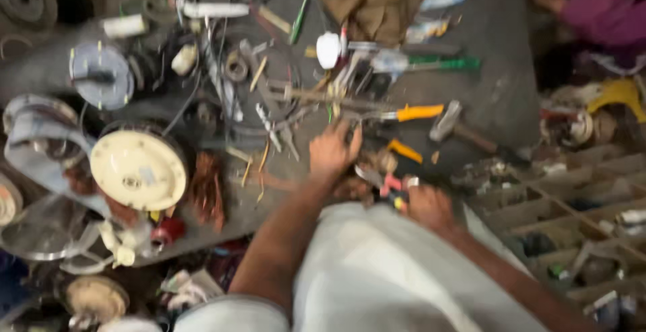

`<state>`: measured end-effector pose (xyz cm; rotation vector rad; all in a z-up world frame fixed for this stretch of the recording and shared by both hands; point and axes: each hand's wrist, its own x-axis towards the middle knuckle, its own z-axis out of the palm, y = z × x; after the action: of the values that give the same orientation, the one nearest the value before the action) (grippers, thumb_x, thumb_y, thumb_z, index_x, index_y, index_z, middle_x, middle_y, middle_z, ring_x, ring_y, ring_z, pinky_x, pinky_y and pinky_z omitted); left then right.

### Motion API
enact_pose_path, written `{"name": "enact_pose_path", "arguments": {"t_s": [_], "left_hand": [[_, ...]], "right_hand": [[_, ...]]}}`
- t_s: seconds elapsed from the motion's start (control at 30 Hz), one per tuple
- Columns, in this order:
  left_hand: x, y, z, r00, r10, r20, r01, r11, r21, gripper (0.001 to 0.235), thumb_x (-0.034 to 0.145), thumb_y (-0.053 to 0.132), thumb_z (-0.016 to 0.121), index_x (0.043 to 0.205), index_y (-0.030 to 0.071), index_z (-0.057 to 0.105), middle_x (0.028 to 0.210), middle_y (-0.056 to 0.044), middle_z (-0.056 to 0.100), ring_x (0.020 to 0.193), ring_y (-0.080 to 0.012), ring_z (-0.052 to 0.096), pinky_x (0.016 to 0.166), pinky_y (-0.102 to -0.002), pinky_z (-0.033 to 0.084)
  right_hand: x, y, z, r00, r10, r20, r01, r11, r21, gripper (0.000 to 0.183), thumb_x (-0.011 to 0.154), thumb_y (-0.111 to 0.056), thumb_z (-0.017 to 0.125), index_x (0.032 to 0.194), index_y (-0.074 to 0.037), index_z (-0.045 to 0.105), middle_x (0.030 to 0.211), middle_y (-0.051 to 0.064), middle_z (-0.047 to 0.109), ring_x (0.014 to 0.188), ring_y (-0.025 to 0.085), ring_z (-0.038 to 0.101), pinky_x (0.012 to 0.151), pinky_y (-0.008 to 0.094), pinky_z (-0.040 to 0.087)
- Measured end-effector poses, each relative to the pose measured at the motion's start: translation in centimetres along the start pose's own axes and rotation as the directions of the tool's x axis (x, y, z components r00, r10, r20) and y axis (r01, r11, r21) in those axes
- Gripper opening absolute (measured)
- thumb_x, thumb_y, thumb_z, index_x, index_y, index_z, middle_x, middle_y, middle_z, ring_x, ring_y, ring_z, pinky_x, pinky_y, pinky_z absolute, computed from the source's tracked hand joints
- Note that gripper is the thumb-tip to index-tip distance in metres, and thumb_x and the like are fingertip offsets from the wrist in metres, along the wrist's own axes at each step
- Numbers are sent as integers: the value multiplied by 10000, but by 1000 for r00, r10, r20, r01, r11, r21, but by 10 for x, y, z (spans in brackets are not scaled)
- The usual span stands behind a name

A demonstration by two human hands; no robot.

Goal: The person uses pliers and a screwdriver to remove copper windings from a motor stator on a cluttered workbench. They repeatedly pull and cut the wires, occasionally adjusting the stator's position.

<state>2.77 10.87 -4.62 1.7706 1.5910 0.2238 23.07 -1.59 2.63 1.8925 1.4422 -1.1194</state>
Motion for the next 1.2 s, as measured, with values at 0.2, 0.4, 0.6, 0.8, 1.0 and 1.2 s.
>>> {"name": "enact_pose_path", "arguments": {"t_s": [0.2, 0.4, 0.6, 0.8, 1.0, 1.2], "left_hand": [[-1, -2, -1, 997, 53, -60, -54, 999, 0, 324, 941, 440, 653, 1130, 182, 699, 1260, -177, 702, 796, -435, 719, 665, -536, 581], [-24, 3, -11, 1000, -6, 13, 6, 1000, 1, 386, 952, 450, 658, 1238, 191, 681, 1386, -129, 658, 855, -421, 735, 699, -512, 596], [-37, 8, 3, 1000, -8, 2, 8, 997, 75, 397, 930, 470, 664, 1225, 206, 699, 1365, -112, 668, 814, -417, 734, 678, -522, 587], [-8, 8, -6, 996, 59, -62, -58, 998, 18, 402, 925, 495, 621, 1176, 194, 709, 1171, -149, 723, 816, -427, 722, 687, -550, 568], [-18, -6, 4, 988, 6, -157, -6, 1000, 1, 405, 926, 542, 609, 1055, 168, 695, 989, -154, 755, 846, -421, 718, 699, -557, 556], [-17, -10, -7, 987, 17, -162, -26, 998, -54, 413, 923, 558, 598, 1102, 203, 706, 955, -158, 752, 842, -422, 716, 718, -567, 551]], "right_hand": [[5, 18, 42, 973, -137, -185, 153, 985, 77, 572, 782, -410, 753, 1244, -108, 603, 944, 198, 705, 874, 411, 693, 755, 575, 530], [-22, 19, 53, 974, -131, -186, 170, 963, 210, 603, 801, -436, 762, 1276, -106, 596, 923, 230, 699, 822, 454, 679, 723, 597, 510], [-26, 19, 59, 977, -81, -198, 132, 957, 257, 560, 721, -307, 763, 1239, -147, 620, 930, 190, 729, 834, 436, 697, 739, 571, 547], [-2, 12, -3, 989, -136, -60, 149, 934, 325, 498, 746, -235, 737, 1213, -110, 620, 863, 216, 727, 824, 441, 723, 735, 563, 547], [-5, 20, 2, 814, -413, -409, 502, 854, 137, 399, 759, -231, 779, 1016, 4, 585, 925, 260, 644, 886, 472, 650, 735, 530, 513], [28, 45, 14, 804, -361, 473, -268, 489, 830, 278, 922, -300, 680, 938, -26, 635, 789, 115, 667, 879, 328, 742, 744, 492, 572]]}}
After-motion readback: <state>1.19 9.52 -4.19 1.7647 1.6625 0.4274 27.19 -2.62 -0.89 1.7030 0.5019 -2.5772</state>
